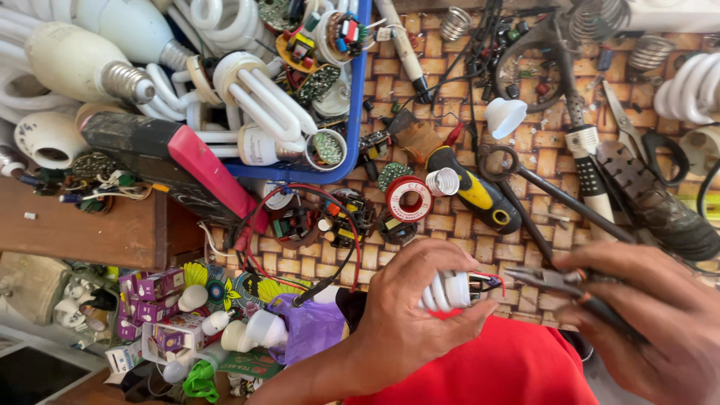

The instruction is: The person disassembles compact fluorescent light bulbs on a cluttered workbench, using pliers and a screwdriver to remove the base and access internal wiring. They connect wires to a test socket, check if the bulb lights up, and continue adjusting components.

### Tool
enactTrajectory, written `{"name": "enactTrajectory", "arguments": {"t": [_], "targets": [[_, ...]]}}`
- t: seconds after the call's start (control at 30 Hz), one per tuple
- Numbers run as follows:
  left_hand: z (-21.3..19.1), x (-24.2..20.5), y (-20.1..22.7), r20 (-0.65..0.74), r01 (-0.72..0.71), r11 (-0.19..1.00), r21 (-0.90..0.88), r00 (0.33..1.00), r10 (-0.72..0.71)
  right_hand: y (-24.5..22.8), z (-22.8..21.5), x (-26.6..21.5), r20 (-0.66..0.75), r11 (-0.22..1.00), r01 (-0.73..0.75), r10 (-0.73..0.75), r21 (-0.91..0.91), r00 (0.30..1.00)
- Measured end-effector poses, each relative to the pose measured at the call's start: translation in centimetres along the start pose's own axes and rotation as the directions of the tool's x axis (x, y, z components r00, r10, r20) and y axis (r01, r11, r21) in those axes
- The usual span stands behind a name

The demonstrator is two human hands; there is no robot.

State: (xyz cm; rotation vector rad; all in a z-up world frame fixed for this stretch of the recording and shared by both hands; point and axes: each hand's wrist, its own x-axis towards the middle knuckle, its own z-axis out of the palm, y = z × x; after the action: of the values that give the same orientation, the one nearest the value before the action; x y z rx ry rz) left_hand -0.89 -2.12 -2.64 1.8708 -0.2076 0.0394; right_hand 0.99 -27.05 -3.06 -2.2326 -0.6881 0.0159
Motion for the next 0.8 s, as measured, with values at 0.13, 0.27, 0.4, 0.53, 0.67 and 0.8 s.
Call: {"name": "enactTrajectory", "arguments": {"t": [0.13,0.27,0.4,0.53,0.67,0.8], "targets": [[-0.3,0.1,0.4,-0.06,-0.076,0.993,0.091,0.995,0.082,0.7,0.1,-1.6,0.017,0.989,0.057,-0.055,-0.133,0.998],[-0.4,0.1,0.6,-0.06,-0.148,0.977,0.152,0.986,0.158,0.8,0.6,-1.7,0.009,0.963,0.152,-0.154,-0.221,0.988],[-0.2,-0.5,0.1,-0.043,-0.166,0.975,0.146,0.984,0.174,0.7,1.0,-1.7,-0.002,0.952,0.17,-0.176,-0.253,0.984],[-0.4,-0.5,0.1,-0.035,-0.182,0.966,0.186,0.981,0.192,0.6,1.1,-1.3,-0.006,0.947,0.197,-0.205,-0.255,0.979],[-0.5,-0.4,0.1,-0.021,-0.186,0.963,0.194,0.981,0.194,0.4,1.1,-1.1,-0.015,0.952,0.192,-0.201,-0.239,0.979],[-0.5,-0.4,0.1,-0.03,-0.198,0.959,0.204,0.978,0.208,0.3,1.0,-0.7,0.01,0.958,0.199,-0.201,-0.206,0.98]]}}
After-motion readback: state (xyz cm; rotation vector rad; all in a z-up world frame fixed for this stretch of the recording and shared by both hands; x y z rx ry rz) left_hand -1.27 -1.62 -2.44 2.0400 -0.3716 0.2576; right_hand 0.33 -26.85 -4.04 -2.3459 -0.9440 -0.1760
